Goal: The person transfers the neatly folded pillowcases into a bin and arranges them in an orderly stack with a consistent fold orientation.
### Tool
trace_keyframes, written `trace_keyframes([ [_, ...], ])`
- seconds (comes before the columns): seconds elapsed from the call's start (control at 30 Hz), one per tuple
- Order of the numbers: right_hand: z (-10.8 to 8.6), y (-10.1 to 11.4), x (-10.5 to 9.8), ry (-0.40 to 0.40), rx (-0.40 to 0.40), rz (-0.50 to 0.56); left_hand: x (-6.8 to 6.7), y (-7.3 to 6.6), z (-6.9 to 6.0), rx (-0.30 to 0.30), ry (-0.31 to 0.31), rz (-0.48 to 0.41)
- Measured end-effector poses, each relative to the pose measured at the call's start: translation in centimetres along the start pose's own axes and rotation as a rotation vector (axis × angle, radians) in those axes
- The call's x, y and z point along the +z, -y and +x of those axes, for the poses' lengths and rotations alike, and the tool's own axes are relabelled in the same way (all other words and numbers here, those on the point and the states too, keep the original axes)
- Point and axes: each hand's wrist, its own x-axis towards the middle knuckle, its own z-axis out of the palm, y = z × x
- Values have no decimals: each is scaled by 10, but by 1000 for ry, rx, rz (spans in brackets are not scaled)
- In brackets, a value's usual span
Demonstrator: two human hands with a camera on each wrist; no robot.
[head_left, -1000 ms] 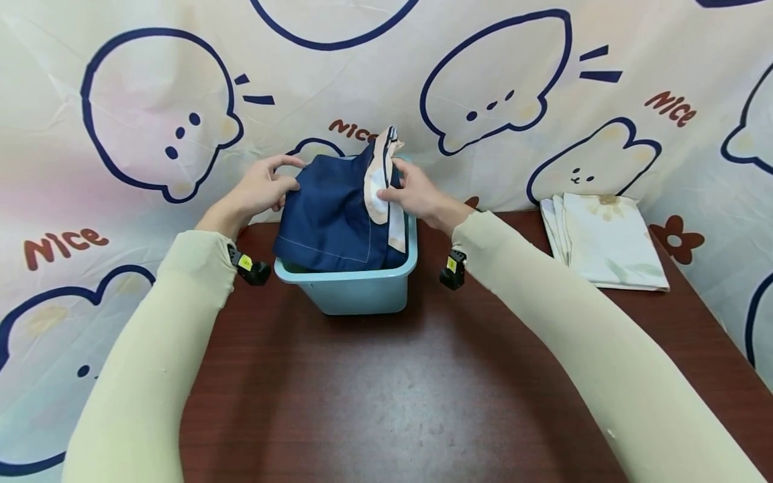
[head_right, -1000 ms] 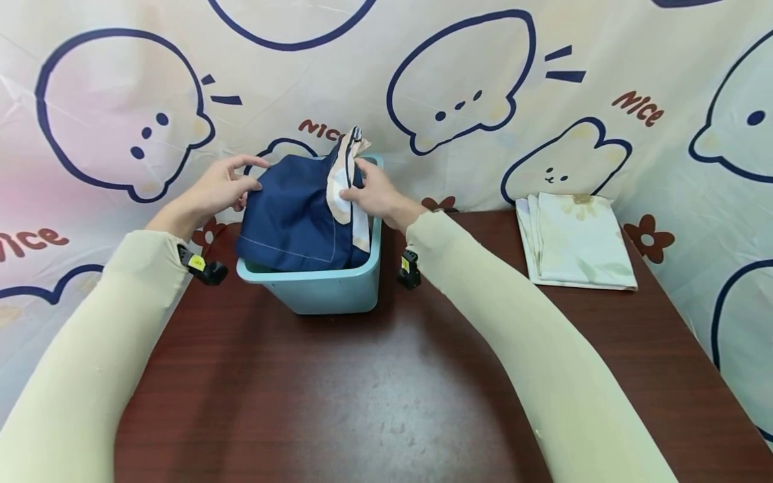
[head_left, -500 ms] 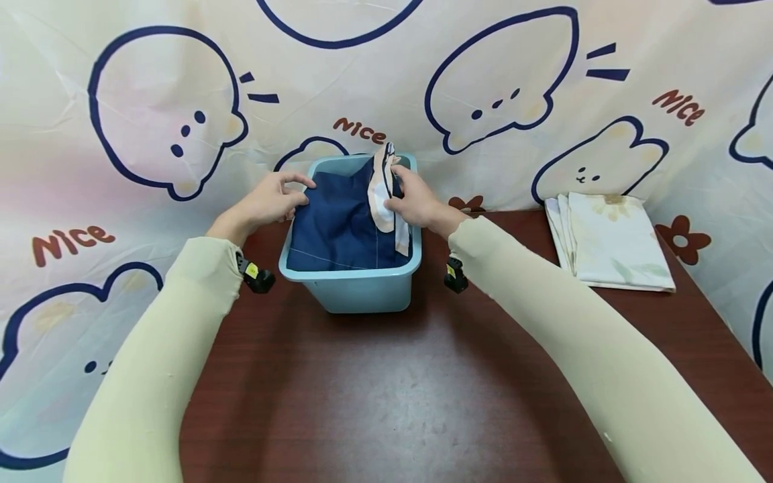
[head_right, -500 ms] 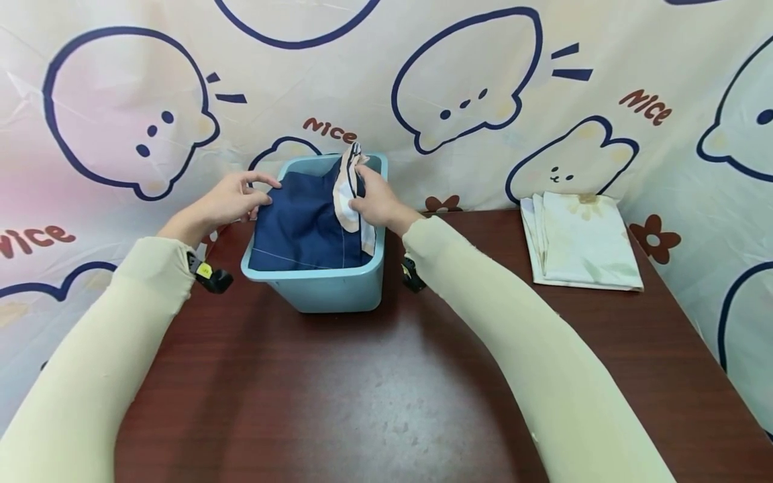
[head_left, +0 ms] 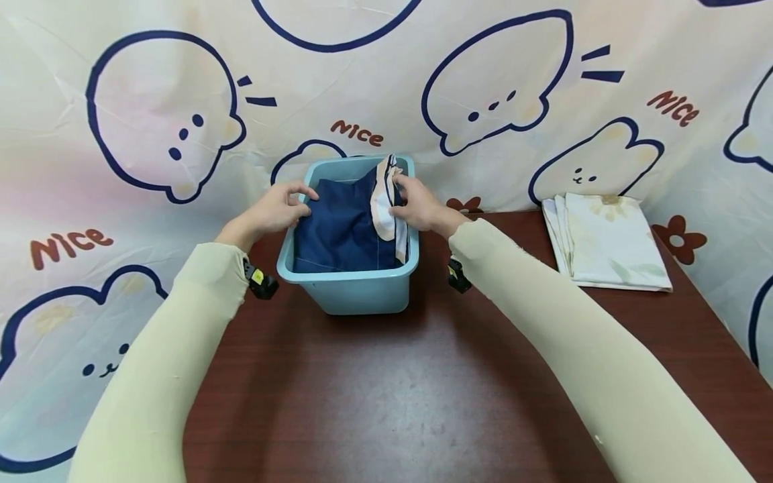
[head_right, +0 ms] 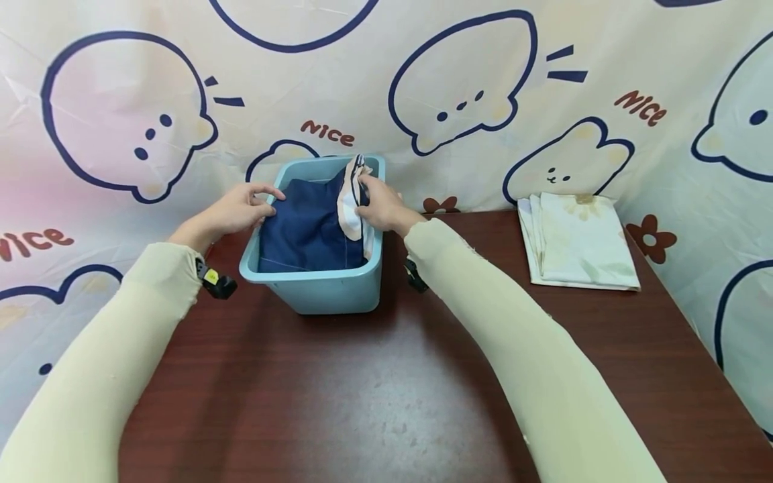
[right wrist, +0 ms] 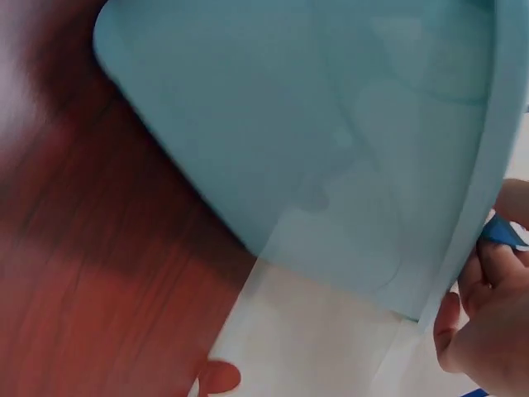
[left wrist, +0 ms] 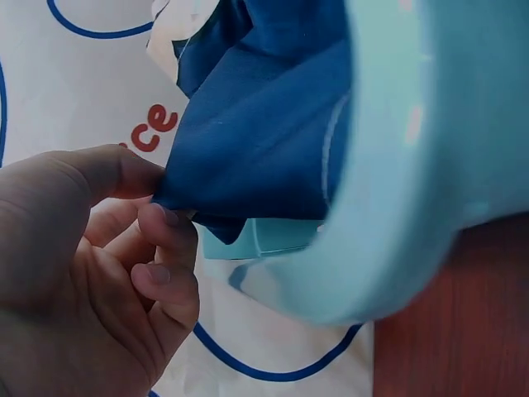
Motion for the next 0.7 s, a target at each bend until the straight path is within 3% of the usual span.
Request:
trace_keyframes([
  [0.23,1,-1,3,2,3,-148,7,11,2,-17,36,-4],
  [0.7,3,-5,17,-97,-32,-333,16,11,2,38,-17,230],
])
